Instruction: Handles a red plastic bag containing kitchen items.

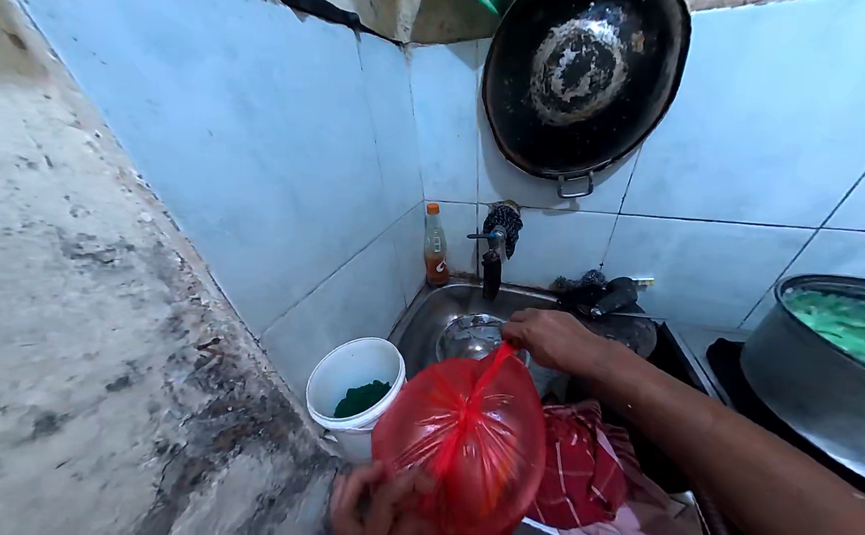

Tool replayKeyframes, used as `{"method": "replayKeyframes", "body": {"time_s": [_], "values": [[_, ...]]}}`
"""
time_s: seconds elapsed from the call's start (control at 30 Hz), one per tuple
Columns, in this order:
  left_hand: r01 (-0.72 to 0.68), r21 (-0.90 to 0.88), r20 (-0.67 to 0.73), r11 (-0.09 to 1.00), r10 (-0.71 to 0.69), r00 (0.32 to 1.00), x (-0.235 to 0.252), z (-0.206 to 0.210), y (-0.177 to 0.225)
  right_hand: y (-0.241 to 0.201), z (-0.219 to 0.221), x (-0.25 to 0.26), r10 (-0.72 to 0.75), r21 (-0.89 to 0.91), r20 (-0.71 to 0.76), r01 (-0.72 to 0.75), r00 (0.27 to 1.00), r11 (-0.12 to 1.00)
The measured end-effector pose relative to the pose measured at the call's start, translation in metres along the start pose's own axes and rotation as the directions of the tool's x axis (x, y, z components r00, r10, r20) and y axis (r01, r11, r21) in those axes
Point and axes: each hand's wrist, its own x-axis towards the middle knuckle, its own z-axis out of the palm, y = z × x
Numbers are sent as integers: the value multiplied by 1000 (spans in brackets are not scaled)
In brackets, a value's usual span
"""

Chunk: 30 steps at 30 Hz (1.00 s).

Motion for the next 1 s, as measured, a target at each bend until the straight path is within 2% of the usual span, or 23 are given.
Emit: {"method": "replayKeyframes", "body": {"time_s": [0.03, 0.13, 0.2, 0.27, 0.3, 0.37, 0.43, 0.5, 0.57, 0.6, 0.63, 0.67, 0.73, 0.77, 0.8, 0.9, 1.0], "values": [[-30, -49, -25, 998, 29, 999, 11, -3, 0, -3, -10, -2, 8, 45, -17, -7, 1000, 999], [-90, -345, -81, 934, 66, 994, 57, -13, 13, -23, -40, -20, -102, 216, -294, 170, 950, 961], [60, -628, -105, 776, -161, 981, 87, -2, 27, -47, -52, -34, -189, 300, -369, 309, 910, 902], [284, -747, -16, 601, -443, 896, 113, 11, 35, -63, -49, -41, -286, 314, -393, 420, 874, 852], [379, -761, 73, 527, -510, 857, 123, 12, 36, -69, -47, -42, -316, 289, -421, 457, 850, 841], [486, -728, 263, 483, -459, 849, 133, 9, 31, -77, -44, -44, -292, 235, -495, 450, 818, 862], [513, -631, 368, 582, -357, 858, 135, 7, 29, -82, -43, -44, -261, 174, -562, 421, 785, 890], [476, -454, 443, 753, -272, 854, 138, -2, 34, -89, -46, -41, -328, 111, -573, 468, 751, 877], [443, -329, 424, 834, -288, 859, 138, -3, 41, -100, -50, -36, -361, 89, -543, 479, 758, 873], [475, -311, 435, 823, -321, 841, 140, -1, 41, -103, -53, -34, -328, 121, -516, 445, 792, 887], [539, -357, 477, 763, -347, 808, 141, -1, 39, -102, -58, -32, -268, 199, -475, 399, 838, 895], [607, -452, 528, 654, -353, 773, 142, -3, 36, -98, -63, -32, -213, 293, -427, 358, 879, 887], [699, -592, 616, 400, -335, 713, 143, -8, 30, -83, -65, -30, -174, 423, -368, 331, 913, 843], [712, -629, 637, 314, -317, 703, 143, -10, 27, -78, -60, -31, -188, 448, -338, 333, 922, 830], [710, -649, 643, 273, -302, 704, 142, -12, 24, -74, -53, -32, -213, 435, -332, 349, 919, 830], [703, -631, 649, 328, -274, 710, 141, -14, 19, -77, -31, -35, -242, 355, -428, 408, 871, 841], [707, -660, 601, 252, -387, 699, 144, -17, 26, -80, -23, -39, -287, 344, -433, 451, 854, 824]]}}
